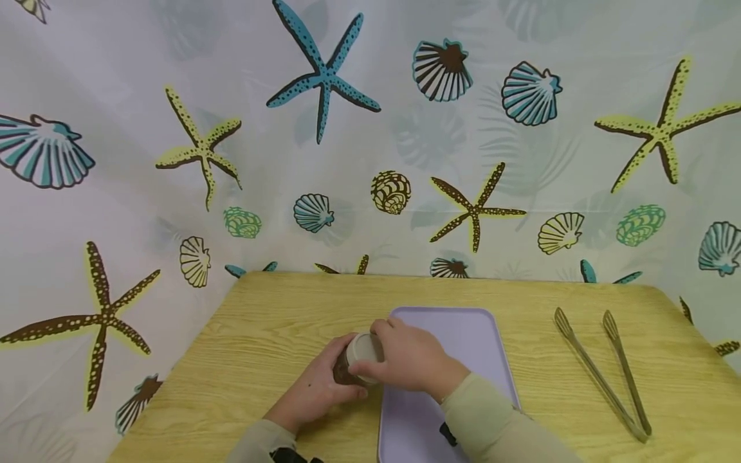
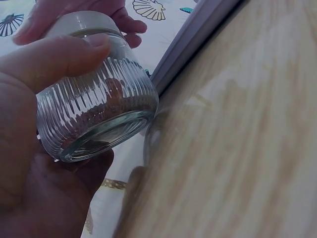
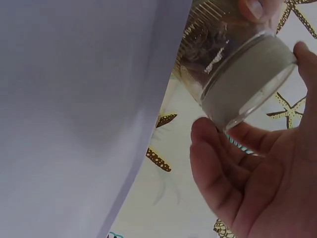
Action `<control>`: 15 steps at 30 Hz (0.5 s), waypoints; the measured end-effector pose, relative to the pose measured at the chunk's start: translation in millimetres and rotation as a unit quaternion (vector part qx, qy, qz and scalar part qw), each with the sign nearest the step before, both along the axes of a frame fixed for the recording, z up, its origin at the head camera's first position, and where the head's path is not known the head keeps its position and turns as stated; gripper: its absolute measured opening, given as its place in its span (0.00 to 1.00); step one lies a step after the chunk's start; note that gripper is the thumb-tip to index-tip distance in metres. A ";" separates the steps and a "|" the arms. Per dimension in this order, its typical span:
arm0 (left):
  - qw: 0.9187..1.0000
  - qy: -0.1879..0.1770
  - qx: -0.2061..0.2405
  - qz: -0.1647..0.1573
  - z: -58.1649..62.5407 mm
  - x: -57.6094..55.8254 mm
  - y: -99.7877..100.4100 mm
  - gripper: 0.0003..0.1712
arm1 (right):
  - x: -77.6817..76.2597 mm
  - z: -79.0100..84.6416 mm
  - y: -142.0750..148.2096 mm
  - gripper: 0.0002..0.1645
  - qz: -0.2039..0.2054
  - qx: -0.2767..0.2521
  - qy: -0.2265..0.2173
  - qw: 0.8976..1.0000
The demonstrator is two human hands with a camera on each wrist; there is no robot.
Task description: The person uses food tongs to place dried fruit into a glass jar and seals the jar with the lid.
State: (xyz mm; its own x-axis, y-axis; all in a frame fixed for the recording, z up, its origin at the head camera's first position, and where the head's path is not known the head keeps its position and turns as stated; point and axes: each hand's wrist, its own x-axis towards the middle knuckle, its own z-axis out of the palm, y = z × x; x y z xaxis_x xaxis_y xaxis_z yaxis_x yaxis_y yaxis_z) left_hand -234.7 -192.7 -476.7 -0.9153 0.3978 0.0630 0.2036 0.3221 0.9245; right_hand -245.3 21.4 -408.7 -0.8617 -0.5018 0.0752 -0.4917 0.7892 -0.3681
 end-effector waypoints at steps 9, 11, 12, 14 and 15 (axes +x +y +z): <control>1.000 0.006 -0.025 0.015 0.9 -0.1 1.4 0.56 | -0.2 -5.4 6.8 0.51 0.048 0.034 0.017 0.998; 0.999 0.011 -0.040 0.023 0.6 -0.3 1.3 0.58 | -2.1 -6.3 14.1 0.55 0.106 0.024 0.019 0.994; 0.999 0.012 -0.043 0.024 0.9 -0.1 1.3 0.58 | -3.0 -6.4 17.3 0.57 0.131 0.020 0.022 0.991; 0.999 0.010 -0.040 0.023 0.9 0.5 0.9 0.57 | -4.4 -6.1 22.1 0.59 0.172 0.005 0.030 0.985; 0.999 0.010 -0.039 0.023 0.6 0.7 0.7 0.57 | -4.9 -6.0 23.4 0.60 0.187 0.003 0.037 0.982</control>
State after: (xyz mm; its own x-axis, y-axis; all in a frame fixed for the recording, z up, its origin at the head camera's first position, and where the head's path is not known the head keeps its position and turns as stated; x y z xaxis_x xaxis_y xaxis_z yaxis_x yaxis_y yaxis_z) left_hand -234.0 -192.0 -476.1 -0.9318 0.3592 0.0522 0.2050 0.4020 0.8924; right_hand -250.2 44.8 -414.7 -0.6095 -0.7826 0.1264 -0.7725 0.5505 -0.3166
